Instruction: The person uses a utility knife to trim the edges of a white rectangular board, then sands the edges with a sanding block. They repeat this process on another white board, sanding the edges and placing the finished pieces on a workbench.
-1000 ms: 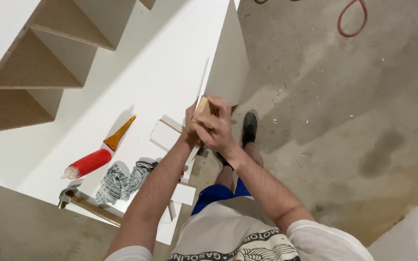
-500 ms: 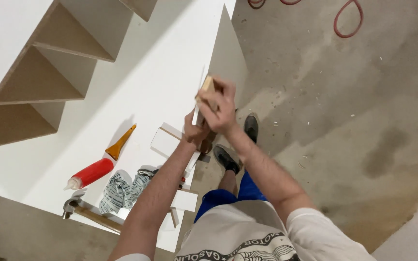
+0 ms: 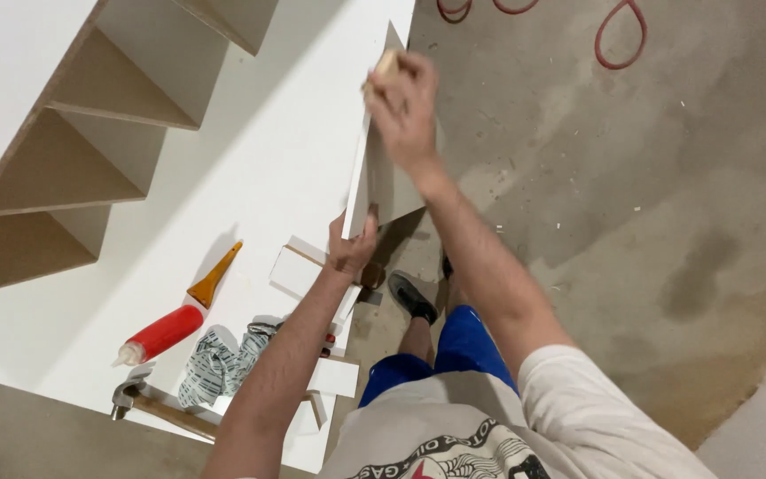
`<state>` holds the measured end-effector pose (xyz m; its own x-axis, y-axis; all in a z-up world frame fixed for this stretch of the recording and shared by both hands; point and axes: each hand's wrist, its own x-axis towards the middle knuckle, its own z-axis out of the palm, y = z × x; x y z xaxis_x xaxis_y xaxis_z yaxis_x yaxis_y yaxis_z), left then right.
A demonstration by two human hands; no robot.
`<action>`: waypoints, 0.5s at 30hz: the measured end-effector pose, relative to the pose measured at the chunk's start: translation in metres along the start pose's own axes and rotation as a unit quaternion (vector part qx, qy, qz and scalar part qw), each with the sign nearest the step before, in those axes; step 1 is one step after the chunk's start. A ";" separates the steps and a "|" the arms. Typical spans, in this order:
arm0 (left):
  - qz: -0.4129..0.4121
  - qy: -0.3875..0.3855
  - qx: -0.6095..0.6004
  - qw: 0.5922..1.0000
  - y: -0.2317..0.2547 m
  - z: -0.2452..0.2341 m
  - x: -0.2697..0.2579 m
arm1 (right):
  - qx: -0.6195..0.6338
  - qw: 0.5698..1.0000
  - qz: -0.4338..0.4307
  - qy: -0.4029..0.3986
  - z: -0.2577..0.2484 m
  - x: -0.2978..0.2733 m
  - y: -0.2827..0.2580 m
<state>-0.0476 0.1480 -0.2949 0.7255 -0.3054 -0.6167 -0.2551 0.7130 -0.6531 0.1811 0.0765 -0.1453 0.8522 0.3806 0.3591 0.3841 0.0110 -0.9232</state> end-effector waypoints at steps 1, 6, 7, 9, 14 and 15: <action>0.077 0.036 -0.011 0.996 -0.005 0.001 0.000 | 0.030 0.999 -0.010 0.023 -0.002 0.024 0.006; 0.241 0.028 0.204 0.948 -0.018 0.014 0.003 | 0.017 0.999 0.016 0.032 -0.002 -0.006 -0.016; 0.077 -0.015 0.127 0.989 -0.006 0.011 0.004 | 0.010 1.000 0.003 0.015 -0.006 -0.022 -0.020; -0.084 -0.056 0.045 0.994 0.001 0.008 -0.003 | 0.008 1.000 -0.009 -0.005 -0.003 -0.019 -0.016; 0.183 0.117 0.051 0.975 -0.021 0.015 -0.002 | 0.054 0.997 -0.027 0.051 -0.008 0.056 0.017; 0.181 0.115 0.053 0.975 -0.017 0.014 0.004 | 0.053 0.997 -0.029 0.052 -0.005 0.040 0.008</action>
<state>-0.0310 0.1440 -0.2802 0.4336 -0.1461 -0.8892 -0.3917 0.8581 -0.3320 0.2201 0.0868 -0.1380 0.8639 0.2779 0.4200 0.3990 0.1311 -0.9075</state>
